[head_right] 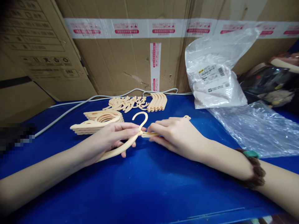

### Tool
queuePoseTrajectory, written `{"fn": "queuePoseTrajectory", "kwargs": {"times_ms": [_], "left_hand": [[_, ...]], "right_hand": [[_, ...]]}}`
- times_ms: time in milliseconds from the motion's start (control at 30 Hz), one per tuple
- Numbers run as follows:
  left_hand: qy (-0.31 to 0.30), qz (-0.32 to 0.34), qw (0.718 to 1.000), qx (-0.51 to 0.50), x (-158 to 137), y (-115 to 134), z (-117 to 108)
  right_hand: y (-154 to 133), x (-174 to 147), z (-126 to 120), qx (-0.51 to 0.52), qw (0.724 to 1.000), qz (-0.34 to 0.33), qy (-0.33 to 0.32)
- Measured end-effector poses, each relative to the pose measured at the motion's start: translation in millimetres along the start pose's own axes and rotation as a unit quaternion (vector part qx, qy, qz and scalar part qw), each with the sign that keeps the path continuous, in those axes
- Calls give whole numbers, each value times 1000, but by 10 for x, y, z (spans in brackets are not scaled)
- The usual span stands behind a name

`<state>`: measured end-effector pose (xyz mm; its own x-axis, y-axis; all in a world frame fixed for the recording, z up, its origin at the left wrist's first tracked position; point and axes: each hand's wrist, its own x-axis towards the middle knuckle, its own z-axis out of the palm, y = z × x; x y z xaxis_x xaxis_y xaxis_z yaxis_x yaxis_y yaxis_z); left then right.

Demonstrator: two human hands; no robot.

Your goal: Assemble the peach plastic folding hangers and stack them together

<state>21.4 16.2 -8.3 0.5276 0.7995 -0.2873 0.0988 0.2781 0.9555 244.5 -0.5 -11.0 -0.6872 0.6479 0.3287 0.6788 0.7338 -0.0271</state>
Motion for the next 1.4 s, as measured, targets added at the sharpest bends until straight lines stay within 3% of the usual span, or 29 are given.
{"fn": "queuePoseTrajectory", "kwargs": {"times_ms": [233, 667, 1400], "left_hand": [[-2, -11, 1000, 9, 2, 36, 8], [-2, -1, 1000, 24, 24, 9, -12], [26, 3, 999, 47, 38, -8, 67]], "right_hand": [[-21, -18, -2, 12, 1000, -19, 11], [-52, -25, -32, 122, 992, 14, -24], [-185, -9, -31, 92, 989, 105, -52]]}}
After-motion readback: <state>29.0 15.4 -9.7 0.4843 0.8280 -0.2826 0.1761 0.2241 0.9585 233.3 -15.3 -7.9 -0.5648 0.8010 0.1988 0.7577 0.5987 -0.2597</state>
